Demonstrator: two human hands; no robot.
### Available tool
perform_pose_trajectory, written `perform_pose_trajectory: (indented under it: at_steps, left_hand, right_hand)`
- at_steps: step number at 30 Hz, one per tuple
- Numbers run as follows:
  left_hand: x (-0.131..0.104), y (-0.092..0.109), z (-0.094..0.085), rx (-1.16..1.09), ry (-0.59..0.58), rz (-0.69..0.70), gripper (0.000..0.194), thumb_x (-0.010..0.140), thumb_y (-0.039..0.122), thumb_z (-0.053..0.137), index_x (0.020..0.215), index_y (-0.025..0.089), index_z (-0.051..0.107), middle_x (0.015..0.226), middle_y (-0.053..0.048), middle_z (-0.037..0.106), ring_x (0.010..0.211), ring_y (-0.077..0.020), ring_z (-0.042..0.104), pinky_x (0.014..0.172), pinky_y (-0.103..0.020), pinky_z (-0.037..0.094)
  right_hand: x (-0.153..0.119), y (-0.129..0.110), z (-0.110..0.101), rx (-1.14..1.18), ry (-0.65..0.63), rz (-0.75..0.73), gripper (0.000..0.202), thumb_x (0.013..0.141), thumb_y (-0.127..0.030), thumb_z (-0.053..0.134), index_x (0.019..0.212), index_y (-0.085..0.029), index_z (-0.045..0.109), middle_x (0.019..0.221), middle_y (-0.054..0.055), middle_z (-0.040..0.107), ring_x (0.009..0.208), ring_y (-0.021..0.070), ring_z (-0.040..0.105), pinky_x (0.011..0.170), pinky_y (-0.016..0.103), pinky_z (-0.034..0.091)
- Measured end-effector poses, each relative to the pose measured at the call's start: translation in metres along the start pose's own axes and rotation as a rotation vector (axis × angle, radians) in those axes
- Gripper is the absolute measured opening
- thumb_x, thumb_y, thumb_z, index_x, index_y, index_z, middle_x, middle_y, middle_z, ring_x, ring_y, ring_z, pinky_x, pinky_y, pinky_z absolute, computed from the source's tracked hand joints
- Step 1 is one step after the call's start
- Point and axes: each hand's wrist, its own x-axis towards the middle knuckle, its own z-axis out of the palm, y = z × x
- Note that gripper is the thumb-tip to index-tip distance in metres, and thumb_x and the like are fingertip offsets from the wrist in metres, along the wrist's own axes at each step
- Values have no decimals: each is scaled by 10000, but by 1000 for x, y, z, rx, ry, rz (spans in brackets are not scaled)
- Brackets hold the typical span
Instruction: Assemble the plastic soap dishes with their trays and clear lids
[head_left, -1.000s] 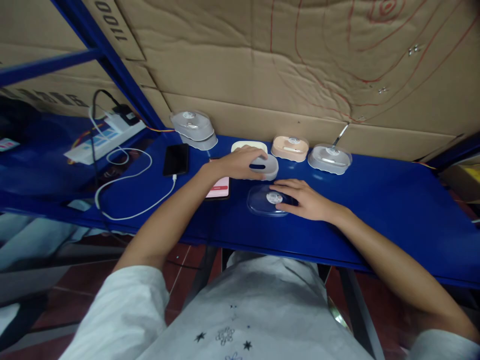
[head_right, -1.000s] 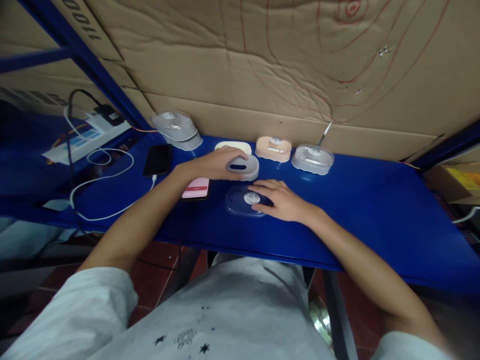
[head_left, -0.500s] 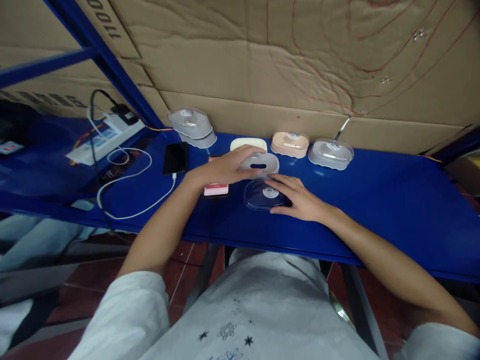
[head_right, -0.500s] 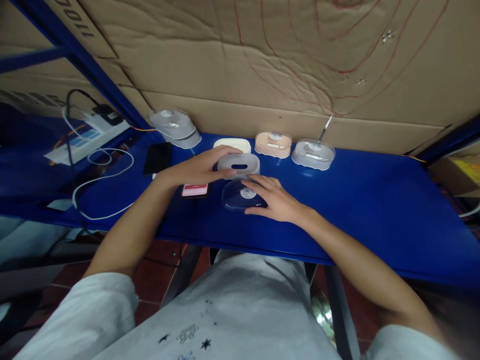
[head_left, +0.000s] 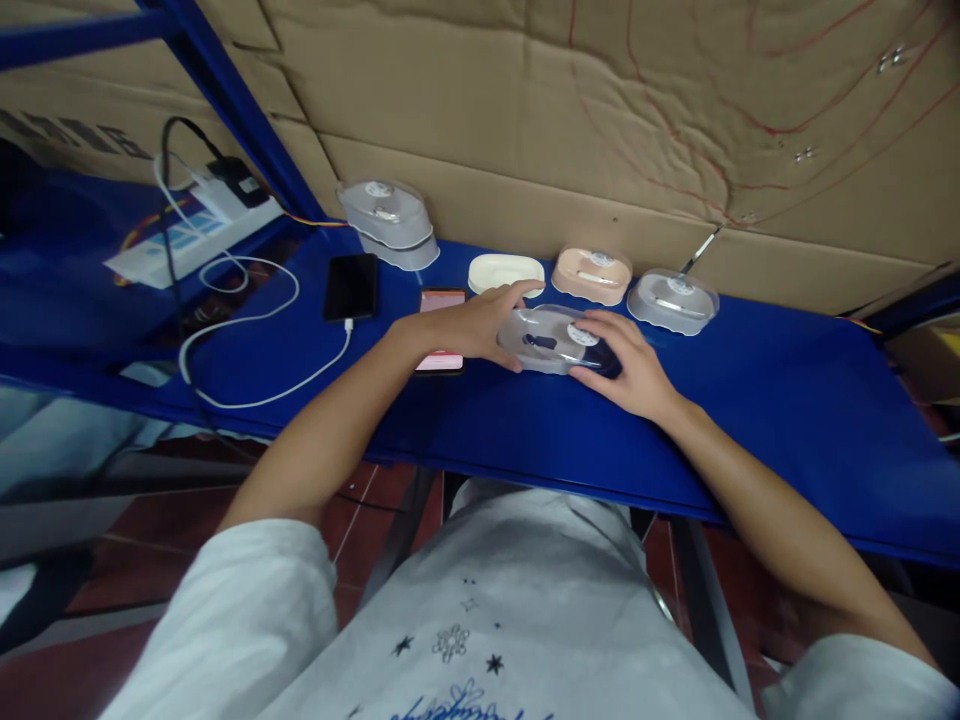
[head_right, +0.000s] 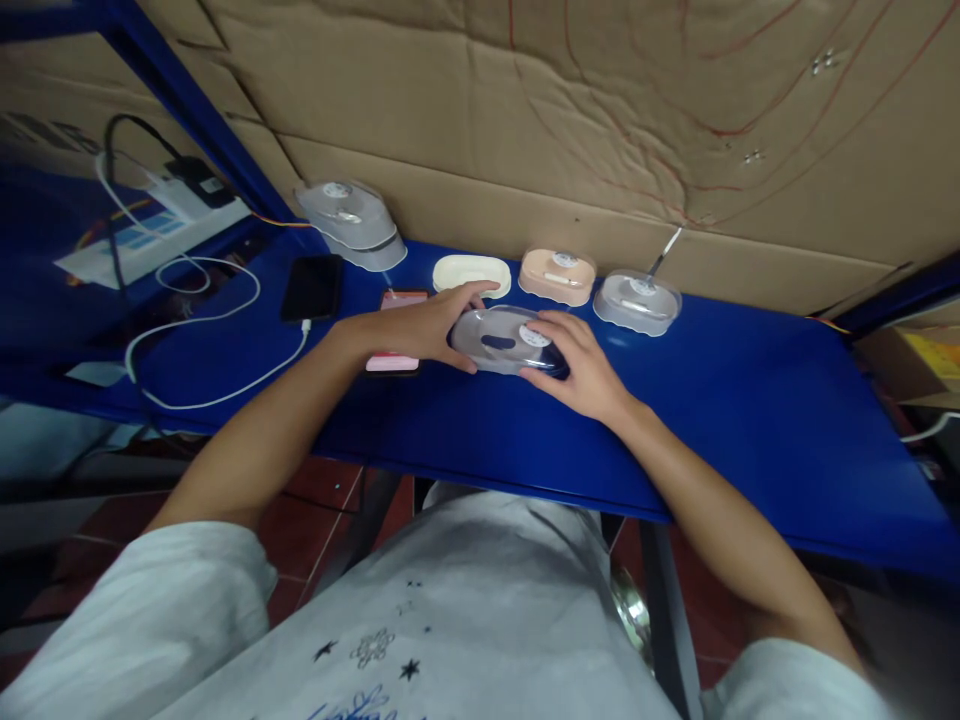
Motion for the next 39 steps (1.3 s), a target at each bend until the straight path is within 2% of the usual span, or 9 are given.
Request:
perform_pose_trajectory:
  at_steps: [5,9,15,23,30,34,39]
  left_hand:
    - [-2,9,7,-61,-41,105,1320,655,611,943,1707,274,221,1762,-201,305,1539,-409,448,1237,-507,387]
    - [-3,16,8,-25,-52,123,1265,698,641,916,1703,261,248,1766,-194,309,1626,-412,311,1299,-537,296]
    - [-4,18,7,53,-79,96,1151,731,606,890,1666,232,333,1696,-199,419,1588,-435,351,1274,-570,319]
    - [-2,14,9,138,-78,94,1123,744,541,896,1663,221,335,1646,-211,459,1552,-427,393,1254,-555,348]
    - [0,9,11,136,-78,103,1147,742,526,895,1674,203,309,1703,-229,389,1586,-436,347,1271,-568,319]
    - [-1,12,11,129,-83,93,1140,750,561,873,1683,234,306,1703,-202,405,1588,-422,350,1273,-544,322]
    - [-5,18,-1,84,-128,66,1168,760,666,845,1704,259,289,1750,-179,366,1607,-409,340,1287,-536,307]
  right_hand:
    - [0,0,19,-4,-47,-84,643,1007,-616,650,1550,-280,574,1575,158,586,1500,385,518,1254,649,420]
    - [0,-1,23,-25,-69,-95,661,1024,-600,624,1602,-293,525,1624,148,551,1543,391,469,1268,666,401]
    - [0,-1,20,-56,-76,-137,709,999,-603,660,1615,-285,511,1595,168,575,1506,398,509,1249,673,427]
    - [4,-3,15,-133,-219,-125,679,1080,-549,516,1664,-211,444,1708,184,447,1613,399,363,1318,659,329]
    - [10,2,8,-115,-286,-128,688,1088,-568,475,1680,-221,416,1739,158,408,1632,392,328,1324,656,324]
    - [10,3,8,-93,-283,-129,669,1101,-559,459,1682,-231,407,1736,157,412,1636,375,328,1324,656,317]
    - [8,0,12,-140,-262,-130,665,1095,-544,496,1642,-168,456,1699,212,448,1618,392,361,1314,642,332]
